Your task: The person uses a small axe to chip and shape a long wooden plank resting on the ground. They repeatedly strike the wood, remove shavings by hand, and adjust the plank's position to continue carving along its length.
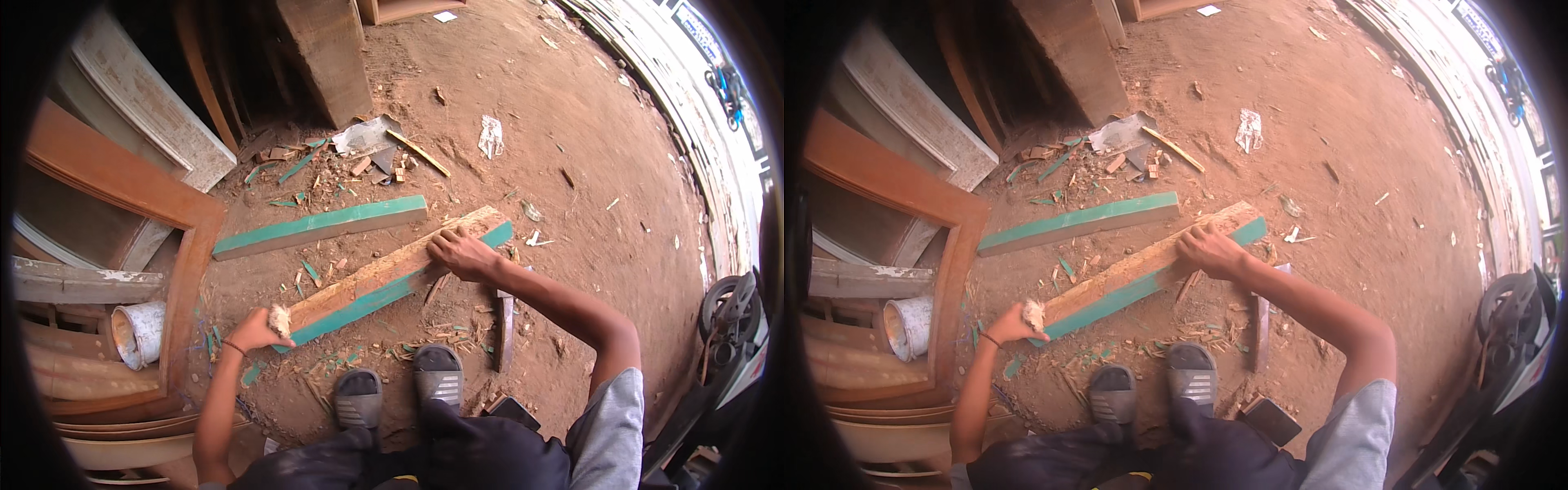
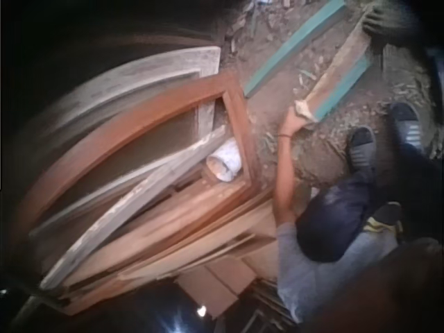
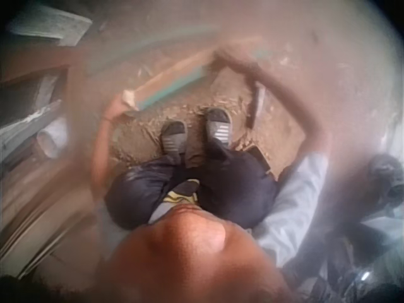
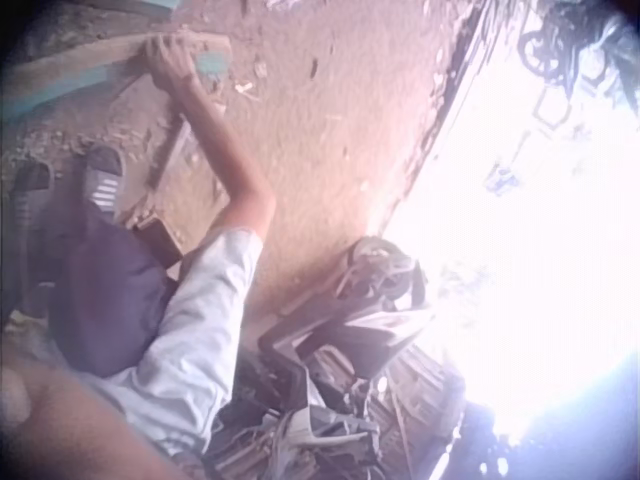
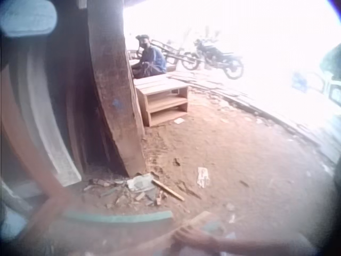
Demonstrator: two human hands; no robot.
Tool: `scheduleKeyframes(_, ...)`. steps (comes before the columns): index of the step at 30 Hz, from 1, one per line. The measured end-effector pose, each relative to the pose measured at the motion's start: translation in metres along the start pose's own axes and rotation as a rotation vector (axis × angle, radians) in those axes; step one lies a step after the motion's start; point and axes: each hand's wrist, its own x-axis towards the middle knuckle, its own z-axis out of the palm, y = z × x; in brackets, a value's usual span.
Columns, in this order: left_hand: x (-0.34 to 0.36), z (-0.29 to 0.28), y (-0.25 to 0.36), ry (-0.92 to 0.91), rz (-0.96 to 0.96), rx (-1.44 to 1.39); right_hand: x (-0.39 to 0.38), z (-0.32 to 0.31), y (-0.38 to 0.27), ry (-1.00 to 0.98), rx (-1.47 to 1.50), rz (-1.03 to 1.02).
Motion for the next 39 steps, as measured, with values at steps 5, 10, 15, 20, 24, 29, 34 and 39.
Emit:
scheduleKeyframes(5, -0.012, -0.018, 0.020, 0.130, 0.132, -0.271, 0.009, -0.026, 0.023, -0.251, 0.330, 0.012)
scheduleKeyframes(10, 0.007, -0.039, 0.058, 0.068, 0.059, 0.142, 0.014, -0.025, 0.035, -0.462, 0.499, -0.036)
scheduleKeyframes(15, 0.019, -0.044, 0.073, -0.069, 0.026, 0.323, 0.029, -0.027, 0.050, -0.699, 0.465, 0.023)
scheduleKeyframes(20, 0.017, -0.038, 0.058, 0.262, -0.060, -0.001, -0.020, -0.026, 0.060, 0.097, 0.407, 0.264)
scheduleKeyframes(24, 0.028, -0.025, 0.041, 0.347, -0.063, -0.065, -0.057, -0.009, 0.039, 0.139, 0.353, 0.563)
scheduleKeyframes(29, 0.044, -0.006, 0.043, 0.339, -0.081, -0.042, -0.039, 0.010, -0.012, -0.030, 0.032, 0.413)
scheduleKeyframes(34, 0.046, -0.010, 0.058, 0.249, -0.211, -0.047, 0.000, 0.012, -0.022, 0.141, -0.059, 0.250)
scheduleKeyframes(39, 0.033, 0.003, 0.063, 0.314, -0.255, -0.162, 0.021, 0.024, -0.003, 0.107, -0.035, 0.129)
